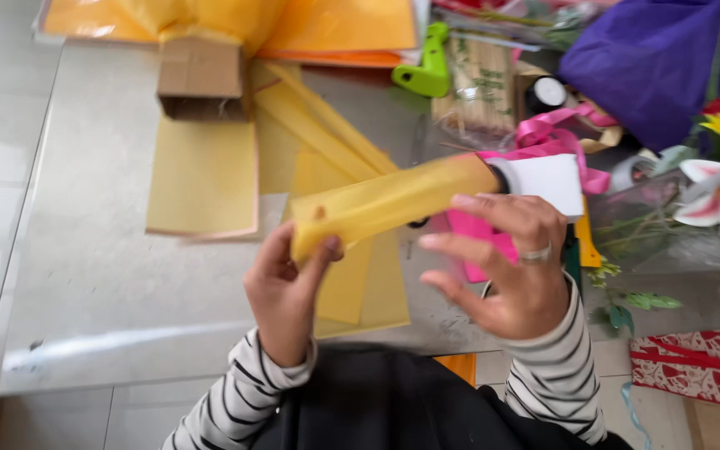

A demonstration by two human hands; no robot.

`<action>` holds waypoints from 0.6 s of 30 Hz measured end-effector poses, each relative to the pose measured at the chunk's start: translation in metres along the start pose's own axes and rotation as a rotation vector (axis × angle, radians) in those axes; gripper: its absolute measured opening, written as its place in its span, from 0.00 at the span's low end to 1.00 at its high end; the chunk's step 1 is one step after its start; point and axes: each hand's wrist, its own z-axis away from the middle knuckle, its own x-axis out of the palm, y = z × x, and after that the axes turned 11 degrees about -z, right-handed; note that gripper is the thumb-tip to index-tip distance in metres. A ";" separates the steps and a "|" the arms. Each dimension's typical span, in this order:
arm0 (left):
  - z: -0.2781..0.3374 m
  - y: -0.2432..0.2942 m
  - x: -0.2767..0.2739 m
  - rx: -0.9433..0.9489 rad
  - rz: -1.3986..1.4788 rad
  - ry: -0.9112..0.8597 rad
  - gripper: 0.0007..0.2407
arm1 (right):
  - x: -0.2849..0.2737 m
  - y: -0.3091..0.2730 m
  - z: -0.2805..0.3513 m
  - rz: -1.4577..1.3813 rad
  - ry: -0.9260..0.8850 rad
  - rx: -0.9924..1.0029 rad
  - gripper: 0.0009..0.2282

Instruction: The person folds and tapes several sheets of yellow translucent paper by hand on a workspace to prepare for floral arrangement wrapping.

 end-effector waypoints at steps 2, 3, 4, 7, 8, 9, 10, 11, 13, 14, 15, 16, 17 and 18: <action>-0.003 -0.016 -0.028 -0.136 0.065 0.059 0.17 | 0.047 0.018 0.023 -0.080 -0.018 0.024 0.13; -0.007 -0.025 -0.039 -0.250 0.143 0.090 0.21 | 0.070 0.028 0.035 -0.128 -0.017 0.056 0.12; -0.006 -0.035 -0.052 -0.260 0.136 0.104 0.21 | 0.094 0.032 0.046 -0.144 -0.026 0.056 0.12; 0.008 -0.062 -0.082 -0.418 0.072 0.143 0.27 | 0.150 0.029 0.084 -0.189 -0.125 0.101 0.10; 0.010 -0.067 -0.088 -0.446 0.060 0.134 0.28 | 0.164 0.027 0.091 -0.179 -0.146 0.083 0.08; 0.010 -0.071 -0.093 -0.468 0.049 0.123 0.28 | 0.179 0.025 0.097 -0.166 -0.161 0.062 0.07; 0.012 -0.077 -0.099 -0.483 0.042 0.127 0.28 | 0.186 0.024 0.098 -0.176 -0.171 0.071 0.07; 0.011 -0.084 -0.102 -0.497 0.022 0.109 0.27 | 0.193 0.024 0.098 -0.182 -0.174 0.052 0.04; 0.009 -0.095 -0.112 -0.523 0.002 0.089 0.26 | 0.199 0.024 0.094 -0.189 -0.186 0.042 0.05; 0.008 -0.101 -0.118 -0.531 -0.052 0.057 0.26 | 0.200 0.023 0.089 -0.177 -0.192 0.027 0.05; 0.008 -0.106 -0.123 -0.538 -0.107 0.027 0.26 | 0.200 0.023 0.083 -0.166 -0.197 0.010 0.05; 0.007 -0.109 -0.128 -0.549 -0.106 0.026 0.26 | 0.203 0.025 0.088 -0.168 -0.206 0.017 0.05; 0.004 -0.112 -0.133 -0.517 -0.147 0.020 0.27 | 0.206 0.029 0.091 -0.182 -0.243 0.008 0.05; 0.002 -0.114 -0.137 -0.486 -0.187 0.014 0.27 | 0.208 0.033 0.094 -0.196 -0.280 0.000 0.06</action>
